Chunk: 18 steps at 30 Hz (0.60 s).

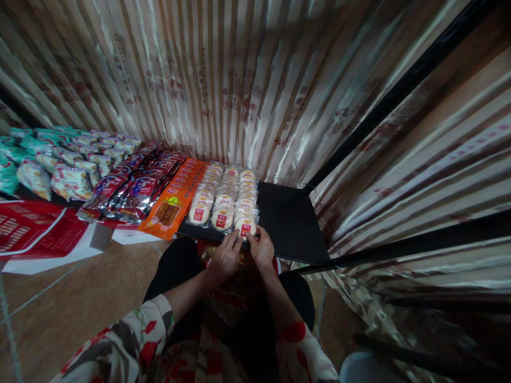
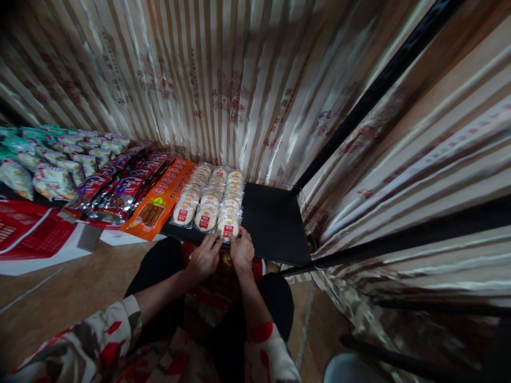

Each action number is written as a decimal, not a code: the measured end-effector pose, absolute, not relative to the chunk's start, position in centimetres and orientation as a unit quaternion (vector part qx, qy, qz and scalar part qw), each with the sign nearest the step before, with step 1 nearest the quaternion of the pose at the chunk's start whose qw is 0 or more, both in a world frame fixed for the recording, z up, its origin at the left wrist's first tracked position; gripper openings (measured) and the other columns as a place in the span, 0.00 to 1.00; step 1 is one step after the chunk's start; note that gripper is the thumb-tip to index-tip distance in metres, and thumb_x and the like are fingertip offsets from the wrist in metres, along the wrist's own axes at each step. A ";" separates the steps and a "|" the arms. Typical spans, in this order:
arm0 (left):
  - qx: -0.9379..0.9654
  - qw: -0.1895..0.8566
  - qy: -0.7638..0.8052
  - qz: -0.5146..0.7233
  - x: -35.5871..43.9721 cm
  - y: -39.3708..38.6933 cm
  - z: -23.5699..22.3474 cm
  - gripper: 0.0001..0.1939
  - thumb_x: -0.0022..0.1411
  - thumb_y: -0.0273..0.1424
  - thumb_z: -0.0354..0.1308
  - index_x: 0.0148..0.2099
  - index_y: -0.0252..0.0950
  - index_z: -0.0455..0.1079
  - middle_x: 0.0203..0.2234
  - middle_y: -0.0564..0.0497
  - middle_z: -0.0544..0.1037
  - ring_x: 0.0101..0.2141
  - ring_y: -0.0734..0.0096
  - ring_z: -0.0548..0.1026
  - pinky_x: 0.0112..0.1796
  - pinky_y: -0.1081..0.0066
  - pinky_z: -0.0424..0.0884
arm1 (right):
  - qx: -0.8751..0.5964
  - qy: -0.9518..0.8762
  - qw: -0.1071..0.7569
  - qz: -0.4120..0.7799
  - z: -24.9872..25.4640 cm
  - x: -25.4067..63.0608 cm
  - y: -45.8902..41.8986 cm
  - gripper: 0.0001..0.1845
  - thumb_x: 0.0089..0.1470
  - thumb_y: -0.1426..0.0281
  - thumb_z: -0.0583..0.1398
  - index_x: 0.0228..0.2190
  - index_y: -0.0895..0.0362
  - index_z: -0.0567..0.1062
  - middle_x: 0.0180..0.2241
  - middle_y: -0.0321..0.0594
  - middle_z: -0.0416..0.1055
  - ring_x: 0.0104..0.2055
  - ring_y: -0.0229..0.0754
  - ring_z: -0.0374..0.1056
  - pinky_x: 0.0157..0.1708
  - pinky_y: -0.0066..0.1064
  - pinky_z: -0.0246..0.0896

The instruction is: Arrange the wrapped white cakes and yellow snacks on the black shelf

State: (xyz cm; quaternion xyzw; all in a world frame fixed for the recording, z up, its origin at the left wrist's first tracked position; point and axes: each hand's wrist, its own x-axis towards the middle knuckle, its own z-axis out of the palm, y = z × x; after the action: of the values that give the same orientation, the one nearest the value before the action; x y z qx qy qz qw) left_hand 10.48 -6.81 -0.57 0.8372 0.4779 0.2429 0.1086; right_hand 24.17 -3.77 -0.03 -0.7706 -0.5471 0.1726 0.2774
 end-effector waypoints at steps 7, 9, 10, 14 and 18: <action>0.837 0.104 0.483 0.233 10.9 -6.9 -1.3 0.23 0.57 0.22 0.45 0.55 0.27 0.61 0.56 0.37 0.60 0.56 0.55 0.58 0.53 0.58 0.63 | -0.776 -0.541 0.280 0.161 -0.3 23.9 -3.7 0.21 0.51 0.60 0.55 0.45 0.58 0.70 0.37 0.44 0.71 0.34 0.41 0.67 0.34 0.29 0.57; 0.836 0.108 0.487 0.231 11.0 -7.0 -1.3 0.23 0.56 0.22 0.45 0.55 0.27 0.61 0.56 0.37 0.60 0.56 0.55 0.58 0.52 0.59 0.63 | -0.771 -0.543 0.295 0.156 -0.6 23.9 -3.8 0.22 0.51 0.60 0.54 0.46 0.59 0.69 0.37 0.44 0.71 0.33 0.41 0.67 0.34 0.29 0.57; 0.835 0.111 0.488 0.230 11.0 -7.0 -1.3 0.23 0.56 0.22 0.46 0.55 0.27 0.61 0.56 0.37 0.60 0.56 0.55 0.58 0.52 0.59 0.64 | -0.770 -0.543 0.299 0.151 -0.7 23.8 -3.8 0.23 0.51 0.60 0.54 0.46 0.59 0.69 0.37 0.45 0.71 0.33 0.41 0.67 0.34 0.30 0.58; 0.831 0.124 0.491 0.230 11.2 -7.0 -1.1 0.23 0.55 0.21 0.47 0.54 0.27 0.62 0.55 0.37 0.61 0.56 0.56 0.58 0.53 0.59 0.63 | -0.769 -0.549 0.296 0.142 -0.8 23.6 -3.9 0.23 0.51 0.61 0.54 0.47 0.59 0.68 0.37 0.45 0.70 0.34 0.42 0.66 0.35 0.31 0.58; 0.831 0.115 0.483 0.251 10.8 -7.6 -1.2 0.20 0.55 0.21 0.47 0.50 0.28 0.65 0.55 0.38 0.61 0.55 0.57 0.58 0.52 0.60 0.63 | -0.751 -0.540 0.354 0.139 -0.5 23.4 -4.4 0.25 0.50 0.61 0.55 0.48 0.60 0.67 0.39 0.46 0.68 0.32 0.40 0.66 0.36 0.31 0.60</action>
State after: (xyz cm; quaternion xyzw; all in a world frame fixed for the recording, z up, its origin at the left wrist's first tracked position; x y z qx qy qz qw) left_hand 10.84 -7.55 -1.20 0.8312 0.4826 0.2505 0.1155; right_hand 23.44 -4.38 -0.48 -0.7513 -0.5396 0.1391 0.3537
